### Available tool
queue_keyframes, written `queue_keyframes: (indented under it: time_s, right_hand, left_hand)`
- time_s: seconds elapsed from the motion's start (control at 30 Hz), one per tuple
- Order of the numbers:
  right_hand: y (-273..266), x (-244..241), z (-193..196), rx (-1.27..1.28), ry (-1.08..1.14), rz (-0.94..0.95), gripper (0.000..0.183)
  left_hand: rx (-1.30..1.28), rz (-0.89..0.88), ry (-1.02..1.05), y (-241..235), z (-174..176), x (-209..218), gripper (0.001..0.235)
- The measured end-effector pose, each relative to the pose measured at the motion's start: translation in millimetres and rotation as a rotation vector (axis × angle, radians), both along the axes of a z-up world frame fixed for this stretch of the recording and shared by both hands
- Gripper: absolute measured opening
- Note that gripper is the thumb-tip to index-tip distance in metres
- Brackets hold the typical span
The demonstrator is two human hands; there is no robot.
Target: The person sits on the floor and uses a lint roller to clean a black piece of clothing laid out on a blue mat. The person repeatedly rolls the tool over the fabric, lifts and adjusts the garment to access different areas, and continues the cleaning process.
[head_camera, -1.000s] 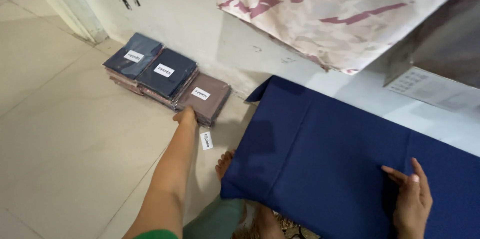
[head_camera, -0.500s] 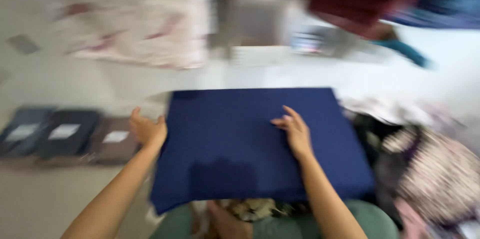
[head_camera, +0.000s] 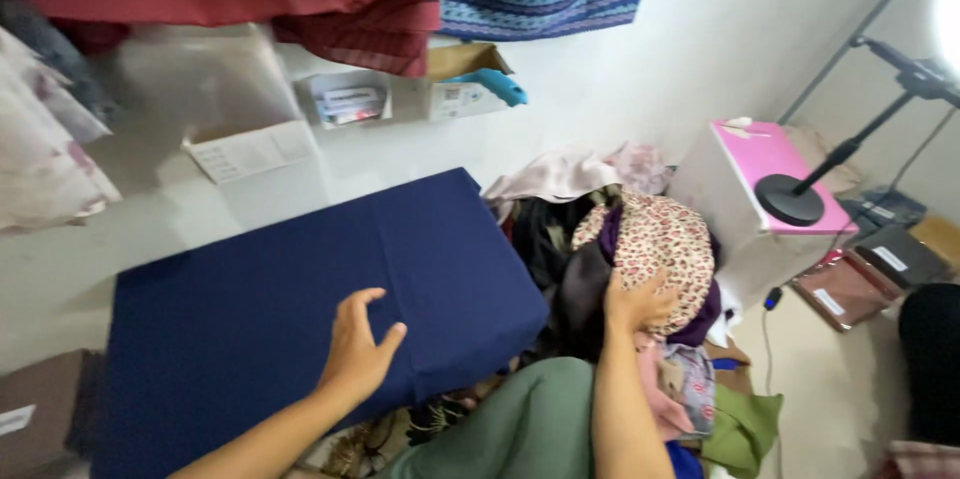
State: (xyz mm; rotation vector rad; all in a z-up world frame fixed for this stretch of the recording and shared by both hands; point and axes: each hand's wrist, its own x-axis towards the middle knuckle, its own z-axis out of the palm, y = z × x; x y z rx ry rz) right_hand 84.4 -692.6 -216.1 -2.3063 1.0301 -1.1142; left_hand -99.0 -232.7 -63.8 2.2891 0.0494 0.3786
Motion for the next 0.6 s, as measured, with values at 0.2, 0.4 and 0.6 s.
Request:
queue_keyframes:
  time_s: [0.2,0.4,0.6]
  right_hand:
    - [6.8,-32.8,56.7,0.206,0.033,0.04,0.092]
    - [63.9,9.6,79.2,-0.219,-0.12,0.724,0.059]
    - [99.5,54.3,21.0,-0.301,0.495,0.816,0.085]
  left_hand:
    - [-0.037,-0.097,0.12,-38.4,10.3,-5.5,0.047]
    - [-0.055,-0.026,0.113,-29.5,-7.8,9.1,0.043]
    - [-0.053,-0.081,-0.022,-24.5,-22.1,5.5,0.038]
